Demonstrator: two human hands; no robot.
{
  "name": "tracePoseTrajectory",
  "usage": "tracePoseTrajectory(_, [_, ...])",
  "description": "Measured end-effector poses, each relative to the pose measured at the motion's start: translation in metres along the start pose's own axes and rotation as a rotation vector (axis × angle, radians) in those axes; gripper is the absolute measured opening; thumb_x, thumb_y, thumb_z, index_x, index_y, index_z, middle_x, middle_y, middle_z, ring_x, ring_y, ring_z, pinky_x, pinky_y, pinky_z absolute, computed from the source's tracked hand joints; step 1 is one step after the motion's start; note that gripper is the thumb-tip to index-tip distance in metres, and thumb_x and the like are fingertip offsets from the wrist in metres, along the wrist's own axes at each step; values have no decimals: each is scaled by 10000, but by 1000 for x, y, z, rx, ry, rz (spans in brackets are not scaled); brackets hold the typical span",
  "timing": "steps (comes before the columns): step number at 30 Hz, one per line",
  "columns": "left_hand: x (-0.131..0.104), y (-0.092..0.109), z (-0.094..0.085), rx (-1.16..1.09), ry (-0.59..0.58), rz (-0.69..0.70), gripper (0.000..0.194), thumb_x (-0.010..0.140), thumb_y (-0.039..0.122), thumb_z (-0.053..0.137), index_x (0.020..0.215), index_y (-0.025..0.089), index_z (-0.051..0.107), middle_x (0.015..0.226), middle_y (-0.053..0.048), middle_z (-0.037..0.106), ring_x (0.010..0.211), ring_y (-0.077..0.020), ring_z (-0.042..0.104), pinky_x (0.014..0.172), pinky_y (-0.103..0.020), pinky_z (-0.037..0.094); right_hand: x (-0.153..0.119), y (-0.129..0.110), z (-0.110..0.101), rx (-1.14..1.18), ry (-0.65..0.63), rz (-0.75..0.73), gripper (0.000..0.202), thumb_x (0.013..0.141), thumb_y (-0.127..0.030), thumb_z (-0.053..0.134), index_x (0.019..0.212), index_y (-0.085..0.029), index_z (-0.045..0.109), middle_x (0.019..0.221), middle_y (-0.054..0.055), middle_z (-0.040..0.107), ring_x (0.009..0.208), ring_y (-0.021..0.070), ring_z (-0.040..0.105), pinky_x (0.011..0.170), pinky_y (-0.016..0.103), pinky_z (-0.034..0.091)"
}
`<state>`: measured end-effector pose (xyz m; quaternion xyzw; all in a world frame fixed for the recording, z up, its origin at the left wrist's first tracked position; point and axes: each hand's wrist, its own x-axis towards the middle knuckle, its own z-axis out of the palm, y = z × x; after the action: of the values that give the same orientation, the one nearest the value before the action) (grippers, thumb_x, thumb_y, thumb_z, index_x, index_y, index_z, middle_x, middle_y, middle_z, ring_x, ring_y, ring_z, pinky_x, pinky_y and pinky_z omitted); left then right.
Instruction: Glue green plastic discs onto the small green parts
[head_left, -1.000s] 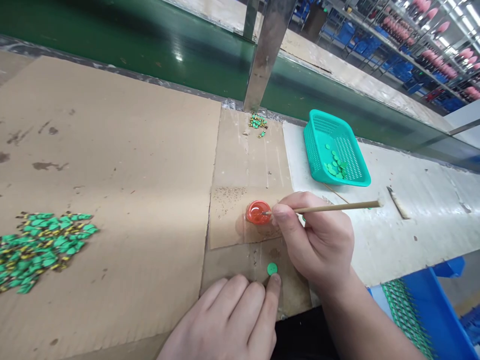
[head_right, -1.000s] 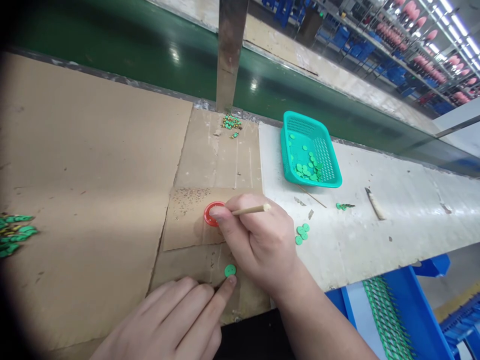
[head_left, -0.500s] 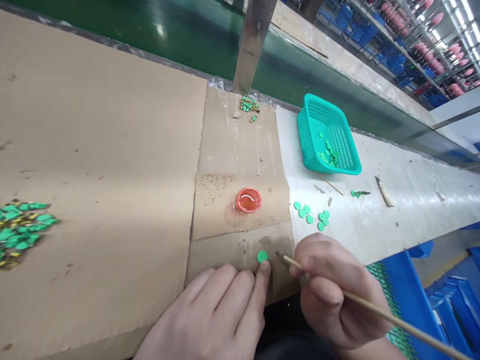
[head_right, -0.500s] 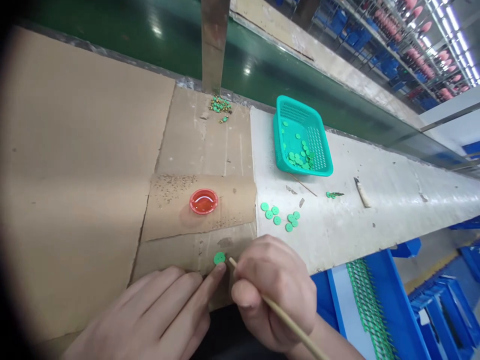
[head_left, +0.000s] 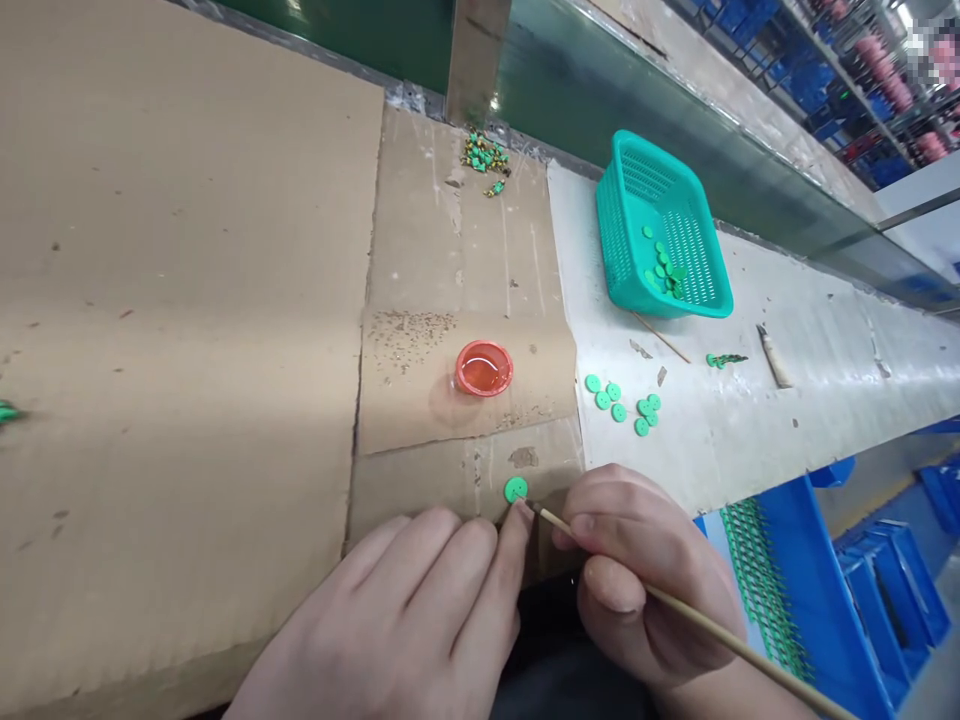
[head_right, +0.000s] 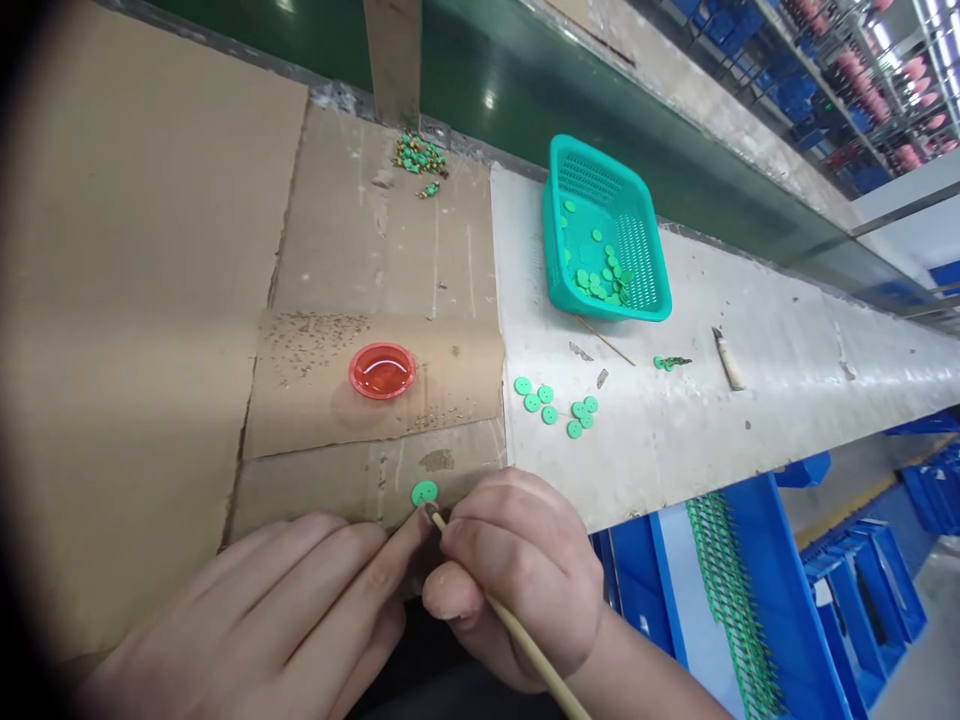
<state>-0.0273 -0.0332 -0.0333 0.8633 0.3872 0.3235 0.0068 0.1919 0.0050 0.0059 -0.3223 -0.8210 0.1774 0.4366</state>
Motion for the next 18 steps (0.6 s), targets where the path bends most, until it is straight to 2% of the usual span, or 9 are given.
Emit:
tracePoseTrajectory(10, [4,0,-2,-5,-18,17,290,1137,110,547,1297,48,781,893,-81,726,871,-298,687,664,-474,430,1,0,2,7,11,25,151,1186,-179,603,1181,-109,737,852,97,739,708,210,730,612,357,677])
tracePoseTrajectory(14, [1,0,-1,-1,-23,28,298,1144,114,534,1291,50,785,901,-84,731,872,-298,695,652,-471,421,2,-1,2,-8,-28,36,163,1189,-183,591,1159,-119,738,852,95,744,702,208,730,598,354,681])
tracePoseTrajectory(18, [0,0,-1,2,-11,14,303,1122,95,582,1352,28,767,932,-83,750,873,-287,682,682,-475,452,-1,0,6,-26,61,40,160,1212,-217,579,1261,-162,722,821,48,728,639,197,708,538,348,637])
